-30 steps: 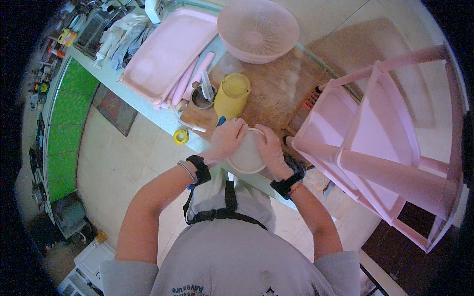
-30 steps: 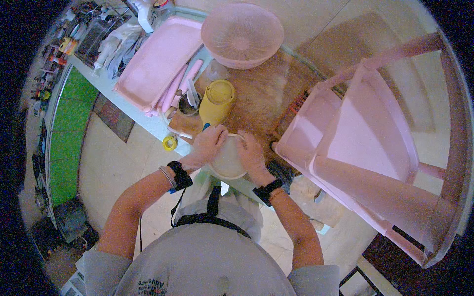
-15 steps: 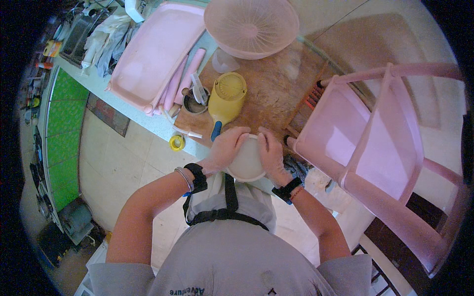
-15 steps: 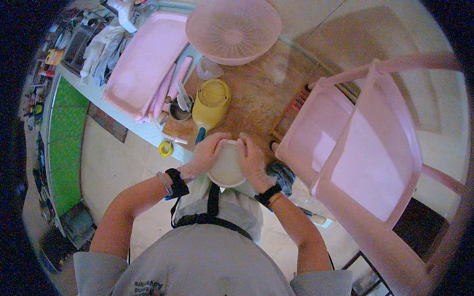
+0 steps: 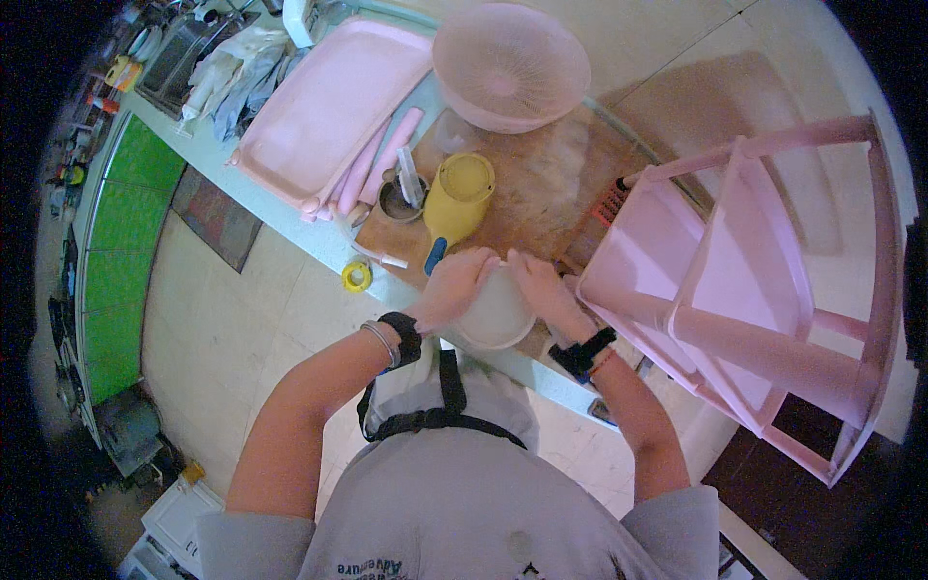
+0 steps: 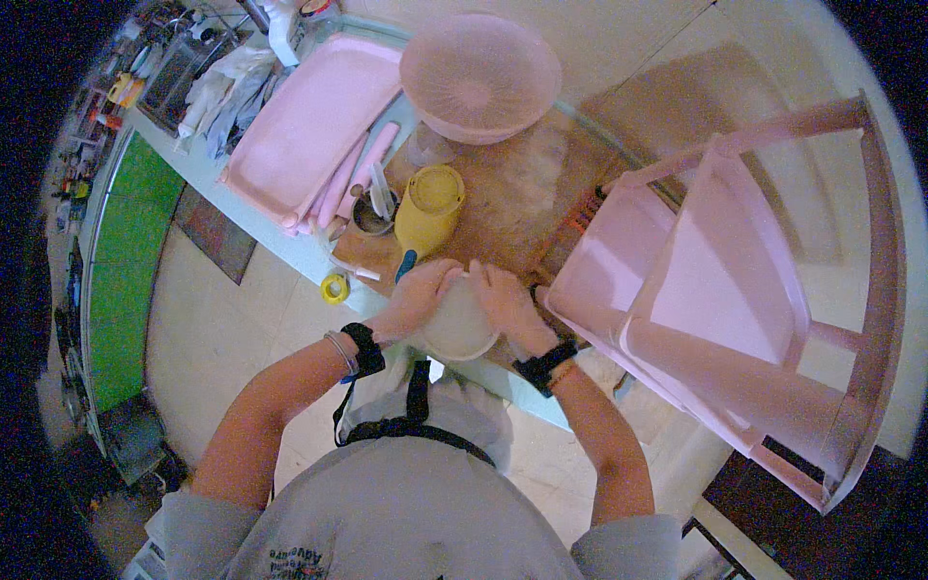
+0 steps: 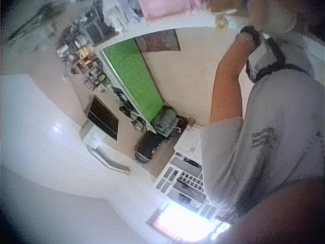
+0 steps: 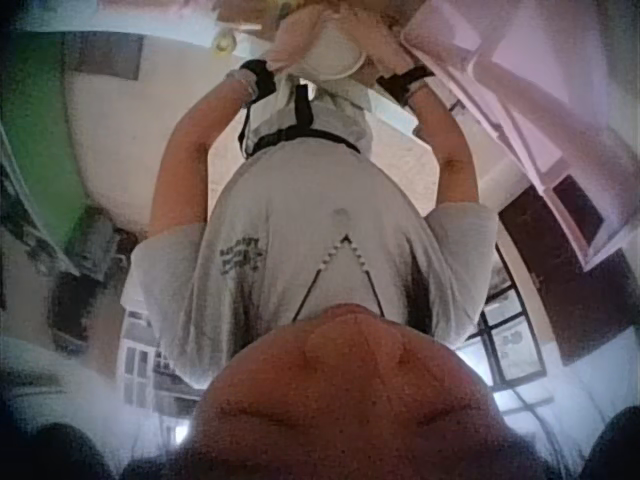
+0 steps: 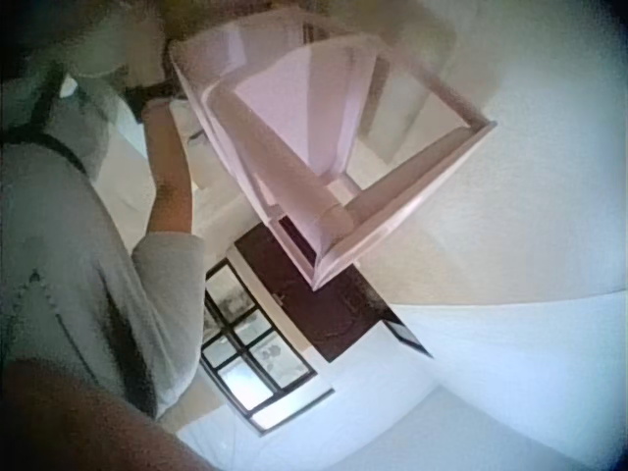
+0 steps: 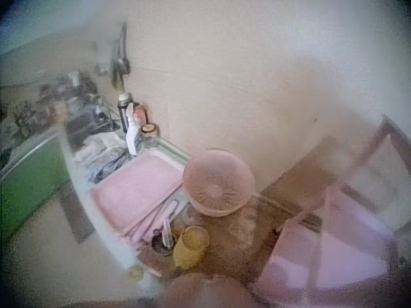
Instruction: The person assembles a pink plastic kitchen trolley by fitting a shelf onto supporting legs and then wipes a round white container with a cloth before placing it and a yellow pitcher on the top shelf.
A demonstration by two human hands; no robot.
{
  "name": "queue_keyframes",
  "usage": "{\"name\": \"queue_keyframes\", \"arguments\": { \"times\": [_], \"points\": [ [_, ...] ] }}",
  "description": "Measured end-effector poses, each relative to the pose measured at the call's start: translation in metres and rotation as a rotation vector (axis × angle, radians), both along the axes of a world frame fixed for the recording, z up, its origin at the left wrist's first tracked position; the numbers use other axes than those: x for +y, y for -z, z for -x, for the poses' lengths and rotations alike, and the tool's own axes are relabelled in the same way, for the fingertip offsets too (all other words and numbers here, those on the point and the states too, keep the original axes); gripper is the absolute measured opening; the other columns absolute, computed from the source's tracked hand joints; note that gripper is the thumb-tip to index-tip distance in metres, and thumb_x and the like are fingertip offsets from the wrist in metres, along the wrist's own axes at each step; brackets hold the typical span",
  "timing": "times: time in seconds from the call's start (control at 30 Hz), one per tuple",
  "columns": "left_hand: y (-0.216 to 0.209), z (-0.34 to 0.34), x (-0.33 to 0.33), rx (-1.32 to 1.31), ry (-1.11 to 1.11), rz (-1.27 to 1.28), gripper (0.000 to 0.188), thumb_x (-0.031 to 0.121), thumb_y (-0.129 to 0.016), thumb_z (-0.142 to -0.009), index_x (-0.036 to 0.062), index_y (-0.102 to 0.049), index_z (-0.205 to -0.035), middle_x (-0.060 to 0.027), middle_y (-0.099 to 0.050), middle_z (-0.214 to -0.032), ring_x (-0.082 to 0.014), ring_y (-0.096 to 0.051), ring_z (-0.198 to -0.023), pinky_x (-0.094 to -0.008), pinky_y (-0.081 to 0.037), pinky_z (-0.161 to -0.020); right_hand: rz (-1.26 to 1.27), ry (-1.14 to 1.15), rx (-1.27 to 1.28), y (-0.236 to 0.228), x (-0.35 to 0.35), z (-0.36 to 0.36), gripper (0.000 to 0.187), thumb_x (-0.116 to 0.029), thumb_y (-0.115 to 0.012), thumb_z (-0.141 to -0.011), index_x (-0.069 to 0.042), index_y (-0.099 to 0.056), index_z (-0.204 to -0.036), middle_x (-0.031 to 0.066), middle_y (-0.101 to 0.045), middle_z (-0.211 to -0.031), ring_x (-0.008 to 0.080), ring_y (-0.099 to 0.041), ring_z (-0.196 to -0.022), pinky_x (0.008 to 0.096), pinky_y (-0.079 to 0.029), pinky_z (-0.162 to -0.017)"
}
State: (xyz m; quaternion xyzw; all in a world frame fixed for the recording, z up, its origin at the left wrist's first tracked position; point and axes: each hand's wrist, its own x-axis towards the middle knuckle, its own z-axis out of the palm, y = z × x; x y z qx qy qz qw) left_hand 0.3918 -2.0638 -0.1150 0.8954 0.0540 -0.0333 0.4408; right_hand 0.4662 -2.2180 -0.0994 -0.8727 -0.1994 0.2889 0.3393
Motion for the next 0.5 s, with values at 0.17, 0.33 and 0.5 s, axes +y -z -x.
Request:
{"name": "queue_keyframes", "arguments": {
  "times": [0.17, 0.33, 0.5],
  "points": [
    [0.009, 0.0, 0.002, -0.026, 0.004, -0.016, 0.025, 0.024, -0.044, -0.091, 0.0017, -0.054, -0.097, -0.0183, -0.058, -0.089, -0.0364, -0.055, -0.088, -0.0418, -0.044, -0.075, 0.055, 0.004, -0.01, -0.002, 0.033, -0.022, 0.046, -0.036, -0.033, -0.093, 0.002, -0.059, -0.092, 0.0252, -0.06, -0.095, 0.0423, -0.054, -0.093, 0.0489, -0.043, -0.081],
    [0.017, -0.001, 0.0, -0.134, -0.052, 0.065, 0.024, 0.023, -0.041, -0.092, 0.0031, -0.054, -0.089, -0.017, -0.057, -0.083, -0.0352, -0.056, -0.081, -0.0442, -0.044, -0.07, 0.115, 0.025, 0.017, 0.023, 0.047, -0.028, 0.048, -0.036, -0.032, -0.093, 0.003, -0.059, -0.089, 0.0258, -0.06, -0.092, 0.0431, -0.055, -0.091, 0.0497, -0.043, -0.08],
    [0.019, 0.0, 0.002, -0.114, -0.082, 0.082, 0.022, 0.021, -0.042, -0.091, 0.0025, -0.053, -0.089, -0.0167, -0.056, -0.082, -0.0345, -0.056, -0.08, -0.0432, -0.045, -0.07, 0.172, -0.008, -0.019, 0.026, 0.052, -0.027, 0.046, -0.034, -0.033, -0.092, 0.004, -0.059, -0.088, 0.0274, -0.059, -0.089, 0.0444, -0.056, -0.086, 0.0501, -0.043, -0.079]
  ]
}}
